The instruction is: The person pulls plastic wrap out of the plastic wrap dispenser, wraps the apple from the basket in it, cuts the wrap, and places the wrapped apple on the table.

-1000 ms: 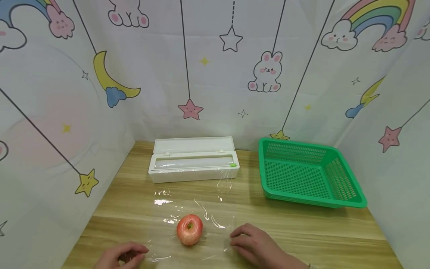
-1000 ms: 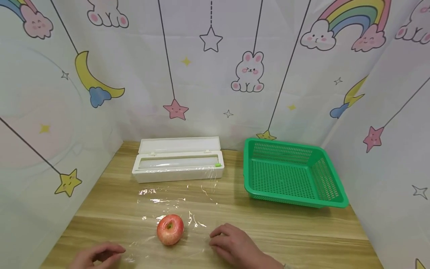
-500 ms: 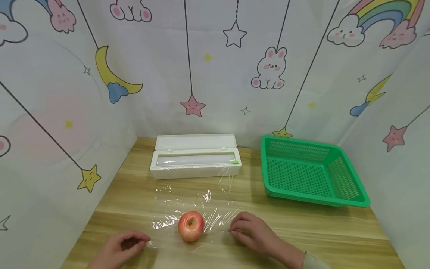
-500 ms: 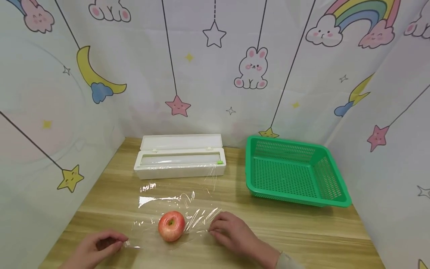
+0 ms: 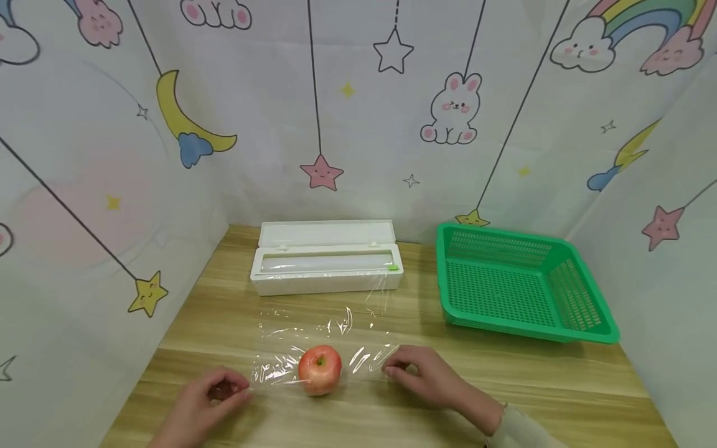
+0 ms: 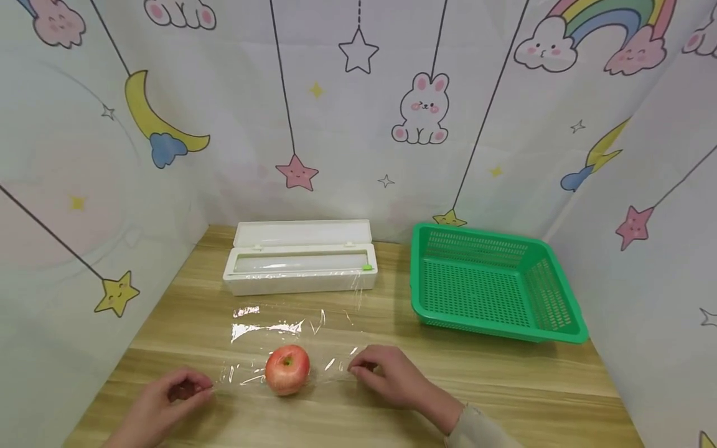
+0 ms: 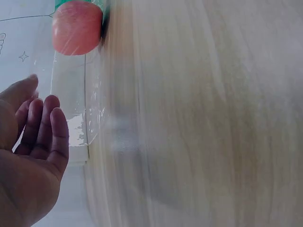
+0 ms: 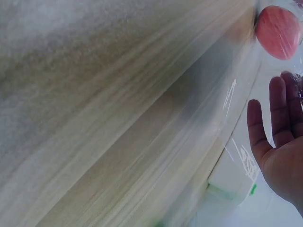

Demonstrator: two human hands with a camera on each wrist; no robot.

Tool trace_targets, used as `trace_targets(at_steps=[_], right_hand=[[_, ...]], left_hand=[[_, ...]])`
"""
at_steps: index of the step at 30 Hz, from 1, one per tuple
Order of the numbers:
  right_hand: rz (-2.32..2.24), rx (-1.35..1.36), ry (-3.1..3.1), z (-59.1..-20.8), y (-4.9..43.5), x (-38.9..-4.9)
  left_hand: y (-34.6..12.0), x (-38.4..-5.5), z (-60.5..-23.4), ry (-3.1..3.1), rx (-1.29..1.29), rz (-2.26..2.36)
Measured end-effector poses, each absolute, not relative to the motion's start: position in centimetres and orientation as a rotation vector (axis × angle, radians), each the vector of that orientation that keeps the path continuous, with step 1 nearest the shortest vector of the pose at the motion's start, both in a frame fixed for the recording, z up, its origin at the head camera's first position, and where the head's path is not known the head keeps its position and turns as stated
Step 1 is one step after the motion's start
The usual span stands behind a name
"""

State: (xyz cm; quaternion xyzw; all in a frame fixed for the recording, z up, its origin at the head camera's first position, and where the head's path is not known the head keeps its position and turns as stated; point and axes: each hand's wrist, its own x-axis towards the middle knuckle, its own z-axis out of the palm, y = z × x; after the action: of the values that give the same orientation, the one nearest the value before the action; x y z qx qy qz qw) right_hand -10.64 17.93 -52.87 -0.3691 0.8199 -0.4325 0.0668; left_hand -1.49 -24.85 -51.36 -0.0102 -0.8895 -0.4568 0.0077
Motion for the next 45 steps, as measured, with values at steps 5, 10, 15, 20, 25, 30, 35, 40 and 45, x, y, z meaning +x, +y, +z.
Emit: trace_targets(at_steps=[5,10,15,20,25,30,35,40,45], right_hand=[[-1.340,-1.007,2.410,-52.8,17.9,-11.1],[-1.336,-0.971,2.390,-52.9,17.7,-11.1],[-1.313,-0.907,2.394,-52.9,17.6,-11.2],[-1.306,-0.826,2.385,-53.0,17.3,-11.4],[-1.329,-0.789,2.359,-53.5,17.2,-11.7],[-1.311,-0.827,2.407,-53.9,17.2,-11.9],[-1.185,-1.053,2.584,-52.8,17.3,-11.2],[-0.886,-1.439,2.758,-51.0,15.3,-10.1],[-0.634,-1.601,2.764,-50.7,12.3,-9.9]], left_hand=[[-24.7,-1.8,-51.9,-2.687,-0.021,-1.401],[-24.9,-2.0,-52.3,-2.627,-0.068,-1.420],[-24.8,-2.4,-52.4,-2.637,-0.005,-1.436],[-24.6,-2.9,-52.8,-2.641,0.033,-1.424],[-24.7,-3.2,-53.6,-2.622,0.025,-1.428],[-24.8,-3.5,-54.1,-2.600,0.003,-1.452],[-24.8,-3.6,-54.3,-2.592,-0.023,-1.459],[-24.9,-3.5,-54.4,-2.583,-0.037,-1.463],[-24.9,-3.5,-54.2,-2.593,-0.011,-1.461]])
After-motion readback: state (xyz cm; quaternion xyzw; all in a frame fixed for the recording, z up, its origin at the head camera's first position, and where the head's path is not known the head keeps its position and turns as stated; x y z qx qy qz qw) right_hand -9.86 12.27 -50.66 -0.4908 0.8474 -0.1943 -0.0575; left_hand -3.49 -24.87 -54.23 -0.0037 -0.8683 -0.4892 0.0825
